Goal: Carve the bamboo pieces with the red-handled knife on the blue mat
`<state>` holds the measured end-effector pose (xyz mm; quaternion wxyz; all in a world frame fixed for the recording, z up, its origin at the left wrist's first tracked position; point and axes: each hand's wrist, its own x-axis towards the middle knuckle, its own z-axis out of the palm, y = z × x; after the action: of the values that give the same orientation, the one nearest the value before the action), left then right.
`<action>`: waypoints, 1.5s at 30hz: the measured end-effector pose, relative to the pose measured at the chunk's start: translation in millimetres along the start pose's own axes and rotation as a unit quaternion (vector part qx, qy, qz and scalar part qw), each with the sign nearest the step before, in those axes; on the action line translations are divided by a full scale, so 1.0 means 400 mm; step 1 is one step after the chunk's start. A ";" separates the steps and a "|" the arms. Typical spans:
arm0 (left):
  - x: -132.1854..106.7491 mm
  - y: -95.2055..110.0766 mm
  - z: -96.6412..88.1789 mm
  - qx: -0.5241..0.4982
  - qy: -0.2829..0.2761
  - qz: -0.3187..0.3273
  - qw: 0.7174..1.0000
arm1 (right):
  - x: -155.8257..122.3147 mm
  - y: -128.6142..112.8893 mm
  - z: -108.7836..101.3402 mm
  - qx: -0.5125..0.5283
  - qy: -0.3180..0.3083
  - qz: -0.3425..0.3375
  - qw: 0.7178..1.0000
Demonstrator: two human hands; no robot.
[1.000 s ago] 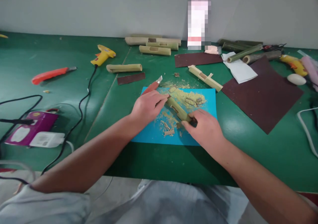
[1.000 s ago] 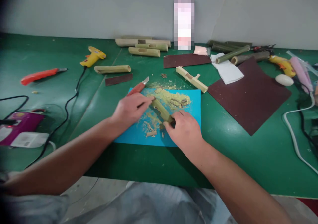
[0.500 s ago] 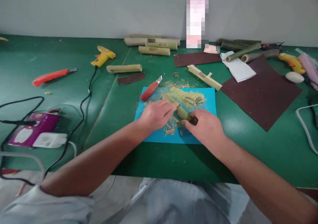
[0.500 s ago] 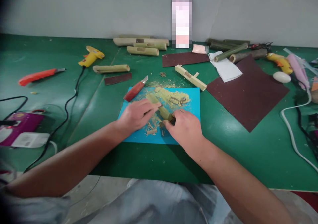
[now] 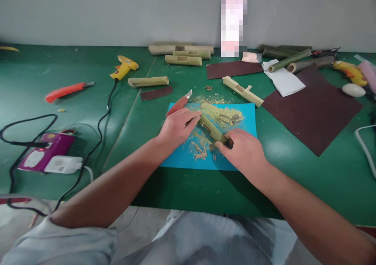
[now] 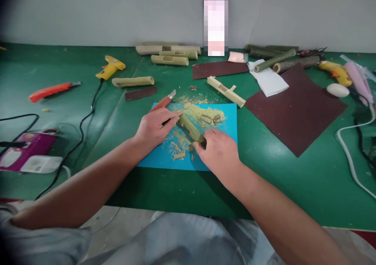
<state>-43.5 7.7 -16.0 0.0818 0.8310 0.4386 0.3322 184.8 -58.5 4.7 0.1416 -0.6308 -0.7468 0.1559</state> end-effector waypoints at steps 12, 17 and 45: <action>0.000 -0.014 -0.018 -0.016 -0.031 -0.017 0.999 | -0.003 -0.004 -0.002 -0.012 -0.001 -0.009 1.000; -0.014 0.009 -0.006 0.006 -0.029 -0.016 0.999 | -0.003 -0.004 -0.001 -0.014 -0.009 -0.020 1.000; -0.053 0.088 0.025 0.083 -0.072 0.062 0.992 | -0.008 0.003 0.012 -0.052 0.032 -0.034 0.998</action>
<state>-21.9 -28.5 -18.8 0.0226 0.8822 0.4055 0.2383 184.3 -61.8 -0.3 0.1375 -0.6166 -0.7698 0.0913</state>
